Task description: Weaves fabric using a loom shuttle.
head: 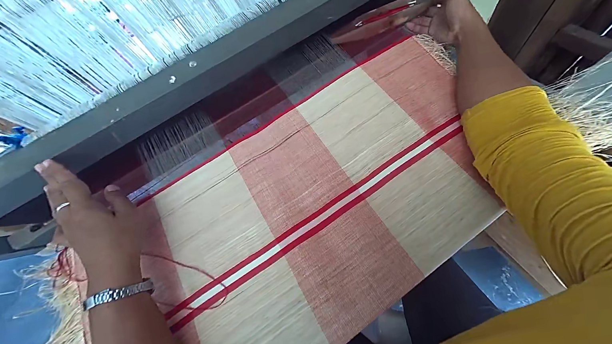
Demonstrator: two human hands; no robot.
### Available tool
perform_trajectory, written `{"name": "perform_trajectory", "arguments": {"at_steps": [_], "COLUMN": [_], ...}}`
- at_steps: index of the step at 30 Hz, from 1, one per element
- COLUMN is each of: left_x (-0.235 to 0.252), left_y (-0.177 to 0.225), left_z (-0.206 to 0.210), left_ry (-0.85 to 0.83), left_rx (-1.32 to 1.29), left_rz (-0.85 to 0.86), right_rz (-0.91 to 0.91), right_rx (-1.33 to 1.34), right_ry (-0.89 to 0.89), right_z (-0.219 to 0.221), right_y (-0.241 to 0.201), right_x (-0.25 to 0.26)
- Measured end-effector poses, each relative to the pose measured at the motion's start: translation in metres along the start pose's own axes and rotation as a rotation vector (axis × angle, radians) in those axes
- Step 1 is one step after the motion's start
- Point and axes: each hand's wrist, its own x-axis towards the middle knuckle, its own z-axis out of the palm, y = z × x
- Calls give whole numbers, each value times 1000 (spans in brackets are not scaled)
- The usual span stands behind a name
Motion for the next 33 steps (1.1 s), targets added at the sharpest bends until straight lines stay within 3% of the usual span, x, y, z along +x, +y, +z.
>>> {"name": "perform_trajectory", "arguments": {"at_steps": [4, 9, 11, 13, 15, 19, 24, 27, 30, 33], "left_x": [-5, -5, -3, -2, -2, -2, -4, -2, -5, -15], "left_y": [2, -12, -14, -14, -17, -33, -52, -63, -73, -76], "left_z": [-7, -11, -16, -22, -28, -42, -49, -52, -59, -70], "left_ry": [-2, 18, 1, 5, 23, 55, 86, 88, 69, 1], "left_rx": [35, 7, -41, -99, -163, -183, -242, -304, -437, -297], "left_rz": [-16, 14, 28, 41, 47, -25, -65, -37, -41, -263], "right_rz": [-42, -159, -266, -386, -427, -278, -37, 82, 19, -138], "right_rx": [-99, 54, 95, 127, 102, -155, -381, -359, -517, -808], "right_ry": [86, 596, 685, 619, 430, 23, -423, -502, -508, -469], "right_z": [-11, -74, -97, -106, -85, 27, 134, 170, 177, 171], "right_y": [-7, -34, -48, -62, -74, -64, 9, 39, 46, 44], "right_x": [-6, -41, -60, -81, -108, -159, -189, -209, -218, -229]}}
